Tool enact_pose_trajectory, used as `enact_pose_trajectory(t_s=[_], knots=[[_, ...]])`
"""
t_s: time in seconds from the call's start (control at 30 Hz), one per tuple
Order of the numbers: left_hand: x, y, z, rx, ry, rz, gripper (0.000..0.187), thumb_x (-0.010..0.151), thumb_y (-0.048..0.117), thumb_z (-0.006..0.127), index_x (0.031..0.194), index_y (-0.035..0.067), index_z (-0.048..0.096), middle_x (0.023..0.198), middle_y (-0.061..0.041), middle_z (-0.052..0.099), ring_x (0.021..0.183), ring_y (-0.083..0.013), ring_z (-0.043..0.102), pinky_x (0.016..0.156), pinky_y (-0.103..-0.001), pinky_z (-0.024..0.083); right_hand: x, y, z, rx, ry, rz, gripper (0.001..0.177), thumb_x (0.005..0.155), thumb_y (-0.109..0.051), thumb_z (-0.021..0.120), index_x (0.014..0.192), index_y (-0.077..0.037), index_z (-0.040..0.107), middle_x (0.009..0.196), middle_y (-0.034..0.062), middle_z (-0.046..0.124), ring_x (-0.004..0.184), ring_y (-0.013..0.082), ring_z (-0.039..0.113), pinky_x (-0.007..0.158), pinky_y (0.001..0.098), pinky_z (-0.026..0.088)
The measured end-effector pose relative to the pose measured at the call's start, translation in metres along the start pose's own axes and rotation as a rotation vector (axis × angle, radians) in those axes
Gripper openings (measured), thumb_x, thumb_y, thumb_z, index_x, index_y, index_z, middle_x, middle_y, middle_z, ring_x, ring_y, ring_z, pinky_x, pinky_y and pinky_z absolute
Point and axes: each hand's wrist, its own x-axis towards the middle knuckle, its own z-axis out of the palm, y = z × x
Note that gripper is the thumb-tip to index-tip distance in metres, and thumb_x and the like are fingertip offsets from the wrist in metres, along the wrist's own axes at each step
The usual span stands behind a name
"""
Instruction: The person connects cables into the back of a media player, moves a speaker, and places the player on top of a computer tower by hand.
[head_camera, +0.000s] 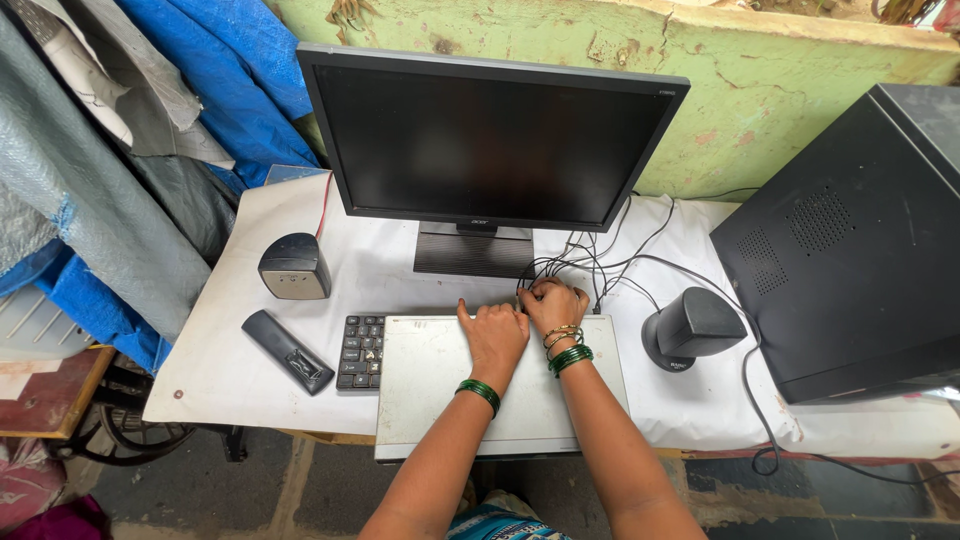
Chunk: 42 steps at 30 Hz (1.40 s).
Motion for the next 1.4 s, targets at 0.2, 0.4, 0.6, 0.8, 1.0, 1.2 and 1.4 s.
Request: enact_pose_trajectory(t_s=[0.2,0.4,0.6,0.8,1.0,1.2,1.4], knots=[[0.0,0.0,-0.003,-0.01,0.04,0.005,0.031,0.091,0.026,0.057,0.071,0.009,0.074,0.064,-0.008,0.068,0.073,-0.0251,0.067,0.114,-0.062,0.026,-0.007,0.016,-0.002,0.09,0.137,-0.227,0.022,0.075,-0.029,0.079,0.081,-0.008,0.079,0.121,0.0092,0.072,0.103,0.0293,0.066,0.095,0.0441,0.041],[-0.003,0.0,-0.006,-0.036,0.061,0.007,0.031,0.091,0.025,0.057,0.071,0.009,0.074,0.065,-0.008,0.069,0.072,-0.0256,0.067,0.114,-0.061,0.026,-0.021,0.03,-0.026,0.362,-0.051,-0.047,0.033,0.079,-0.018,0.077,0.11,-0.007,0.072,0.143,0.0084,0.061,0.094,0.0309,0.065,0.087,0.0359,0.056],[-0.003,-0.001,0.001,-0.024,0.027,0.011,0.024,0.093,0.023,0.057,0.086,0.008,0.075,0.078,-0.008,0.072,0.087,-0.0235,0.067,0.115,-0.061,0.026,-0.052,0.03,-0.054,0.389,-0.035,-0.154,0.029,0.086,-0.018,0.076,0.113,-0.007,0.073,0.143,0.0089,0.061,0.127,0.0257,0.06,0.097,0.0338,0.05],[-0.006,-0.005,0.013,-0.163,0.294,0.226,0.027,0.085,0.016,0.067,0.111,0.01,0.069,0.112,-0.004,0.066,0.115,-0.0206,0.058,0.113,-0.056,0.031,-0.066,0.045,-0.057,0.652,-0.046,-0.051,0.03,0.089,-0.01,0.073,0.118,-0.004,0.069,0.144,0.011,0.057,0.125,0.0215,0.059,0.105,0.0328,0.048],[-0.01,-0.003,0.012,-0.226,0.313,0.399,0.025,0.082,0.01,0.071,0.106,0.011,0.069,0.113,-0.002,0.063,0.115,-0.0202,0.058,0.113,-0.05,0.035,-0.061,0.089,-0.06,0.762,0.017,0.147,0.032,0.088,-0.005,0.072,0.12,-0.003,0.067,0.13,0.0065,0.066,0.115,0.0166,0.066,0.094,0.0282,0.056],[-0.008,0.001,0.006,-0.219,0.305,0.384,0.023,0.08,0.01,0.072,0.103,0.011,0.07,0.109,-0.002,0.065,0.11,-0.0208,0.059,0.11,-0.049,0.037,-0.036,0.102,-0.088,0.557,0.107,0.087,0.029,0.088,-0.004,0.073,0.117,-0.001,0.069,0.117,0.0101,0.072,0.107,0.0191,0.072,0.082,0.029,0.059],[-0.003,0.034,0.0,-0.328,0.311,0.307,0.019,0.08,0.009,0.071,0.099,0.012,0.071,0.108,-0.001,0.067,0.11,-0.021,0.06,0.107,-0.048,0.038,-0.004,0.117,-0.102,0.367,0.207,0.066,0.023,0.09,-0.002,0.068,0.113,0.0,0.072,0.111,0.0119,0.076,0.097,0.0205,0.076,0.083,0.0303,0.061]])
